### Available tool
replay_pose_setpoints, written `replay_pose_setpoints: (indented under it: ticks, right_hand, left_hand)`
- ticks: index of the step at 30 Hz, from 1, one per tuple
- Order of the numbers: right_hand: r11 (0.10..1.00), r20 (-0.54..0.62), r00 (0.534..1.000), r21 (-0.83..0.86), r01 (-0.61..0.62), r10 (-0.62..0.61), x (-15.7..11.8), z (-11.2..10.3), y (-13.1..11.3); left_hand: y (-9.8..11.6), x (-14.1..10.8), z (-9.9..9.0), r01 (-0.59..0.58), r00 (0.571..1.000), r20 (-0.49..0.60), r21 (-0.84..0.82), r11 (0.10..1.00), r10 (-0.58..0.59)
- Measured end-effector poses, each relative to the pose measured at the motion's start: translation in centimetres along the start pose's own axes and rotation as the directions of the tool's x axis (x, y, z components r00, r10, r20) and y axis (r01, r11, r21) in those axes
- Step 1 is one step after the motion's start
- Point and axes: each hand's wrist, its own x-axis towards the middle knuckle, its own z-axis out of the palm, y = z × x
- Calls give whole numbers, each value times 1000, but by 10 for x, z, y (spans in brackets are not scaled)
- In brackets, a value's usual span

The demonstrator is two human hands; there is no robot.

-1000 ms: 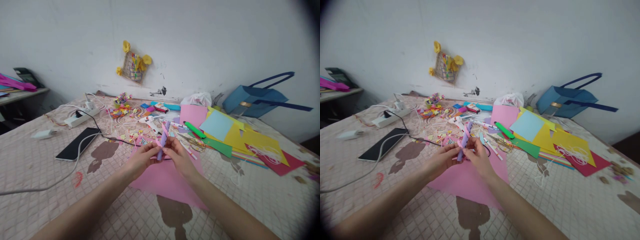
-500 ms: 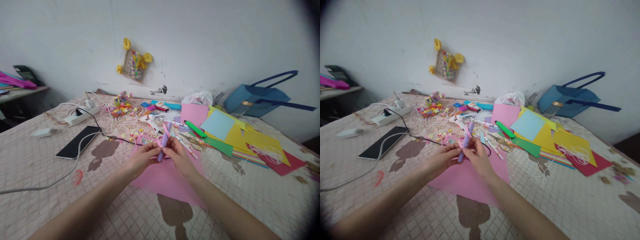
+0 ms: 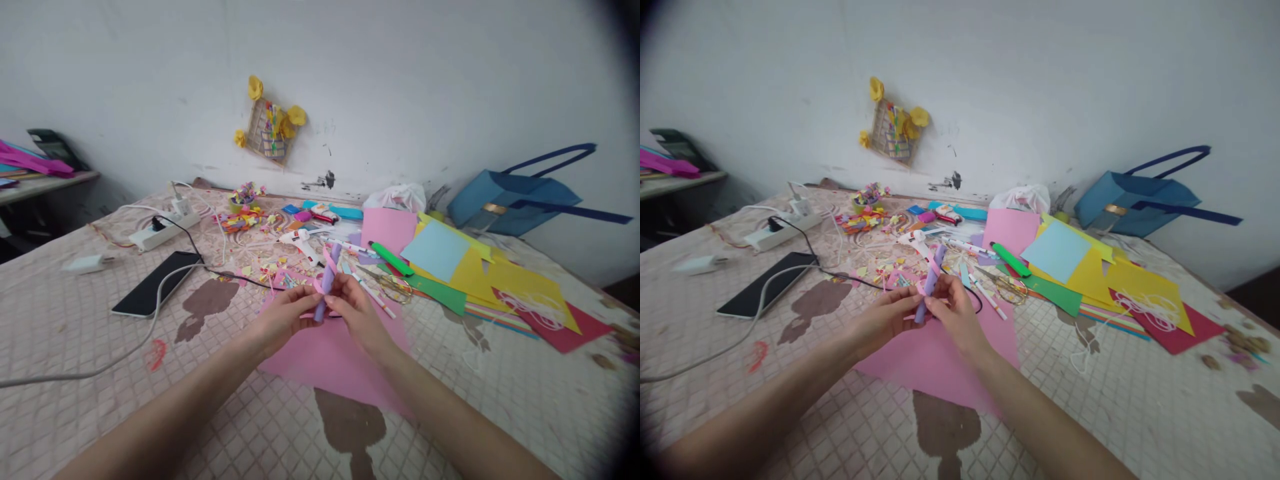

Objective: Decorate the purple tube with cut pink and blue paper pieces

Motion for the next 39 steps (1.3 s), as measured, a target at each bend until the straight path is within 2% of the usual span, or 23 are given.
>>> replay_pose_setpoints:
  ticks: [3, 8, 14, 18, 21, 25, 27, 30, 33, 35, 39]
  right_hand:
    - [1000, -19, 1000, -4, -4, 4, 0, 0, 1]
    - [996, -19, 999, 81, -25, 27, 0, -3, 3]
    - [999, -86, 996, 35, 10, -6, -6, -16, 5]
    - [1000, -107, 994, -6, 27, -28, -8, -20, 7]
    - [999, -71, 996, -7, 48, -48, -8, -17, 8]
    - [998, 50, 997, 2, 61, -61, -8, -8, 12]
    - [999, 115, 993, 27, 23, -26, -9, -6, 14]
    - [994, 174, 984, 91, -64, 48, -10, -6, 14]
    - [982, 186, 980, 161, -99, 68, -12, -7, 12]
    - [978, 180, 981, 175, -109, 77, -13, -8, 10]
    - [993, 76, 994, 88, -84, 77, -11, -14, 10]
  left_hand:
    - [1, 0, 0, 0, 1000, -8, -4, 1000, 0]
    - [3, -1, 2, 20, 999, -24, -11, 1000, -20]
    - [5, -1, -1, 19, 999, -27, -49, 999, -20]
    - [17, -2, -4, -14, 998, -58, -59, 998, 11]
    - [28, -4, -6, -52, 997, -55, -34, 998, 50]
    - [37, -9, -7, 1, 999, 41, -16, 1000, -1]
    - [39, -10, -8, 20, 998, 67, -4, 1000, -20]
    - [40, -8, -12, 1, 1000, 12, -3, 1000, -1]
    - [37, -4, -15, -6, 999, -46, -14, 1000, 5]
    - [34, -2, -16, 16, 999, -38, -19, 1000, -17]
    - [28, -2, -14, 53, 998, -15, -39, 998, -54]
